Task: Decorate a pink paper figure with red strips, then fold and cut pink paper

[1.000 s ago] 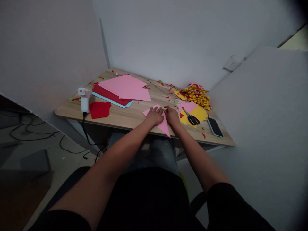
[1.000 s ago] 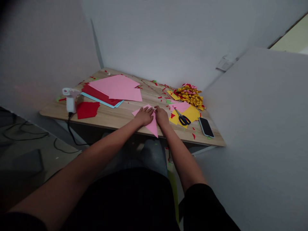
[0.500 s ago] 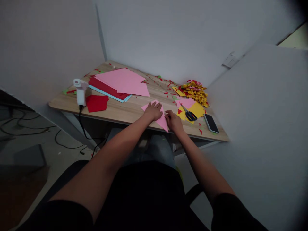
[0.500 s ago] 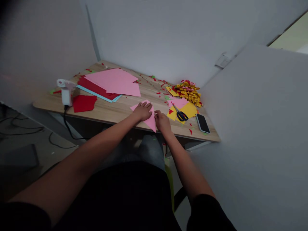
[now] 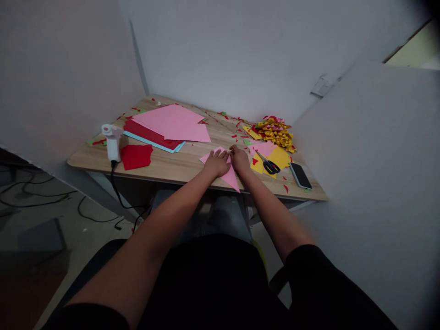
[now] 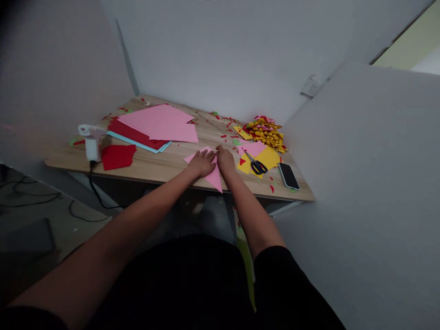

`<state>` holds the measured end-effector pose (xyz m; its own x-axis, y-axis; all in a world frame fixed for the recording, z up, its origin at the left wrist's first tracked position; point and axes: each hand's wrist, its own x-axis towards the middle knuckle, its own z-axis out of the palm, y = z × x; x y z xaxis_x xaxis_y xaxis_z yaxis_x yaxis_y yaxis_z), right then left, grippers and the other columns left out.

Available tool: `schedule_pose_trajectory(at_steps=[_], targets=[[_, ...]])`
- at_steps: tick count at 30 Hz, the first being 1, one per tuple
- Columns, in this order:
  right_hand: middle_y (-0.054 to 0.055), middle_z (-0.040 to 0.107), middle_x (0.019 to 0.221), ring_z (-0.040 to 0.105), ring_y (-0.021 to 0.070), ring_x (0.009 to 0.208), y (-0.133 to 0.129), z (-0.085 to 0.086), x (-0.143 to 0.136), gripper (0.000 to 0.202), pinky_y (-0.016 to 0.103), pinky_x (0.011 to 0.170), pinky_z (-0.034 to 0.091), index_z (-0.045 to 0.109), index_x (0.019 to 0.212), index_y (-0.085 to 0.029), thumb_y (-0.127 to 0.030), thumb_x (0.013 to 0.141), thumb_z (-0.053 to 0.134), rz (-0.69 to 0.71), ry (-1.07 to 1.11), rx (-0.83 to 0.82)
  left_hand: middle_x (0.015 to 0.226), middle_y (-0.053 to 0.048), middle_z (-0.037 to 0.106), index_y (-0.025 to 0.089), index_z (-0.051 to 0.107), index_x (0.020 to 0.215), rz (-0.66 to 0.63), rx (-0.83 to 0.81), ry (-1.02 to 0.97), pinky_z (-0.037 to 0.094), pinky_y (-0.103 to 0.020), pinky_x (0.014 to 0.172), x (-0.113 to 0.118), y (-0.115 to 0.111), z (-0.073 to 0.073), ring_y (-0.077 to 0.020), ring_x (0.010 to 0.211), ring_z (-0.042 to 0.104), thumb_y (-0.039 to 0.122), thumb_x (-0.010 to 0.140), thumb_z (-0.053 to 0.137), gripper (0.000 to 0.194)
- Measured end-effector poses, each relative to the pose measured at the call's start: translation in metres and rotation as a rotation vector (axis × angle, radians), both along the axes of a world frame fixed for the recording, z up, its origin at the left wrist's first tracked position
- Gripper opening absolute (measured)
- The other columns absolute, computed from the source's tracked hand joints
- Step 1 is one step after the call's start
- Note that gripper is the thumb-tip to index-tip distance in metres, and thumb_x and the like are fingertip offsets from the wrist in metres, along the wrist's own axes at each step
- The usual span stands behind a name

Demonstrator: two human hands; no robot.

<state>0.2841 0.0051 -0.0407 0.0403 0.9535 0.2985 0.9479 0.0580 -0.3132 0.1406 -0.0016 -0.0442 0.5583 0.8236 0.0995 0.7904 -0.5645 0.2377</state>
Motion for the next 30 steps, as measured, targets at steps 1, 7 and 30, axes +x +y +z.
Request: schedule_pose_trajectory(at_steps=[1,7,30], targets=[[0.007,0.069,0.116,0.068,0.0214,0.101,-0.005,0.0,0.0,0.032,0.044,0.091,0.056,0.063,0.123,-0.016,-0.037,0.099,0.061,0.006,-0.007,0.001,0.161,-0.012,0.037,0.022,0.048,0.147,0.001,-0.001,-0.004,0.025,-0.064,0.119,0.0,-0.001,0.001,-0.0351,0.147,0.035,0.042,0.097,0.06,0.055],[0.009,0.075,0.105,0.07,0.0233,0.098,-0.056,-0.001,0.004,0.026,0.04,0.089,0.053,0.063,0.123,-0.016,-0.021,0.099,0.053,0.06,-0.059,0.004,0.159,-0.012,0.039,0.021,0.05,0.145,0.016,0.003,-0.046,0.028,-0.064,0.118,0.001,-0.003,0.001,-0.0349,0.145,0.037,0.041,0.097,0.061,0.053],[0.007,0.069,0.115,0.068,0.0214,0.101,-0.002,-0.002,0.004,0.03,0.045,0.091,0.056,0.063,0.122,-0.016,-0.036,0.099,0.06,0.004,-0.028,0.004,0.163,-0.012,0.034,0.022,0.045,0.149,0.001,-0.014,-0.026,0.02,-0.064,0.121,0.001,0.0,-0.002,-0.0352,0.15,0.03,0.045,0.098,0.058,0.057]])
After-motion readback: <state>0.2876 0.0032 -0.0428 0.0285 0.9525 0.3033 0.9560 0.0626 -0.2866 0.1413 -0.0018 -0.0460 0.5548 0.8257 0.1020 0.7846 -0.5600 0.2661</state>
